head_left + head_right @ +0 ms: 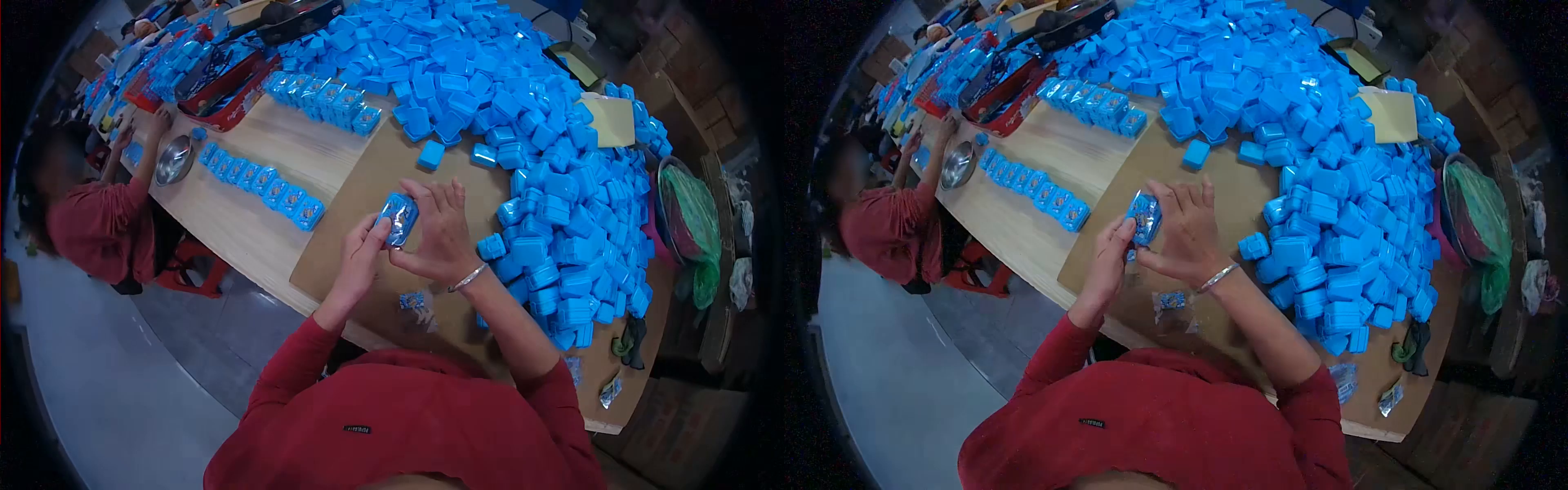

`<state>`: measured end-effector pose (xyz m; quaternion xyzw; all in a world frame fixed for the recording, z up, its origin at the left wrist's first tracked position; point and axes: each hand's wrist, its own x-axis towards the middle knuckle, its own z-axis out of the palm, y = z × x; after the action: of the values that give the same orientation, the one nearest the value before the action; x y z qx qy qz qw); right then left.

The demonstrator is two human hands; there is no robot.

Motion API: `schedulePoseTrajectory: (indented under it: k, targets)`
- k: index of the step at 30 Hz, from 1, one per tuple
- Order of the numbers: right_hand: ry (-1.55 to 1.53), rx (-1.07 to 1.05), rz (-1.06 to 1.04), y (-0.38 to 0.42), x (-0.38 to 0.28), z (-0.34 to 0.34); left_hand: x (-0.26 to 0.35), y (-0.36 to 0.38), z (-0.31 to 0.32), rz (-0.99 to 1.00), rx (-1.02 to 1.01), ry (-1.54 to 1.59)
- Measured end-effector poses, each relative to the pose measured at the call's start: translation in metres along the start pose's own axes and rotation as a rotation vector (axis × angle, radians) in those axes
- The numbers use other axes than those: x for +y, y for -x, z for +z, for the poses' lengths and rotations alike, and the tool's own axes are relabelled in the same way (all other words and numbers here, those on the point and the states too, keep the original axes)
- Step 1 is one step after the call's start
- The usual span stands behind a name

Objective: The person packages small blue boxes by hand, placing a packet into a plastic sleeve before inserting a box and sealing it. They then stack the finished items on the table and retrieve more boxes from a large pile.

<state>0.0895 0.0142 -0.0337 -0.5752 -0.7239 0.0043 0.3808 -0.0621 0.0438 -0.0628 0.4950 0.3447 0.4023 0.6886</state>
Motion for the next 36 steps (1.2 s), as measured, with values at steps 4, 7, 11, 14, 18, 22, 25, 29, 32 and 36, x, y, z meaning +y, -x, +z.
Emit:
schedulePoseTrajectory:
  k: [4, 7, 11, 14, 18, 22, 25, 29, 32, 36]
  targets:
    - [-0.045, -0.069, 0.002, -0.047, 0.034, 0.043, -0.029, -0.049, -0.038, -0.061, 0.095, 0.161]
    - [-0.1, -0.063, 0.082, -0.09, 0.084, 0.085, -0.009, -0.059, -0.043, -0.132, 0.212, 0.213]
    - [-0.02, -0.019, 0.115, -0.133, 0.132, 0.136, -0.004, -0.046, -0.062, -0.057, 0.2, 0.051]
    - [-0.01, -0.08, 0.181, -0.154, 0.14, 0.152, -0.008, -0.041, -0.077, -0.093, 0.216, 0.003]
    - [0.021, -0.091, 0.2, -0.162, 0.15, 0.165, -0.01, -0.046, -0.082, -0.099, 0.201, -0.021]
    - [0.171, -0.089, 0.098, -0.139, 0.155, 0.134, -0.015, -0.073, -0.073, -0.024, 0.175, -0.197]
    - [0.519, -0.241, -0.041, -0.113, 0.164, 0.117, -0.028, -0.126, -0.064, 0.374, 0.278, -0.709]
    - [0.779, -0.368, -0.201, -0.105, 0.2, 0.107, -0.028, -0.173, -0.058, 0.285, 0.243, -0.589]
    - [0.812, -0.33, -0.297, -0.106, 0.221, 0.104, -0.005, -0.149, -0.038, 0.15, 0.052, -0.551]
    - [0.645, -0.274, -0.238, -0.101, 0.177, 0.066, -0.037, -0.081, -0.009, 0.139, -0.262, -0.925]
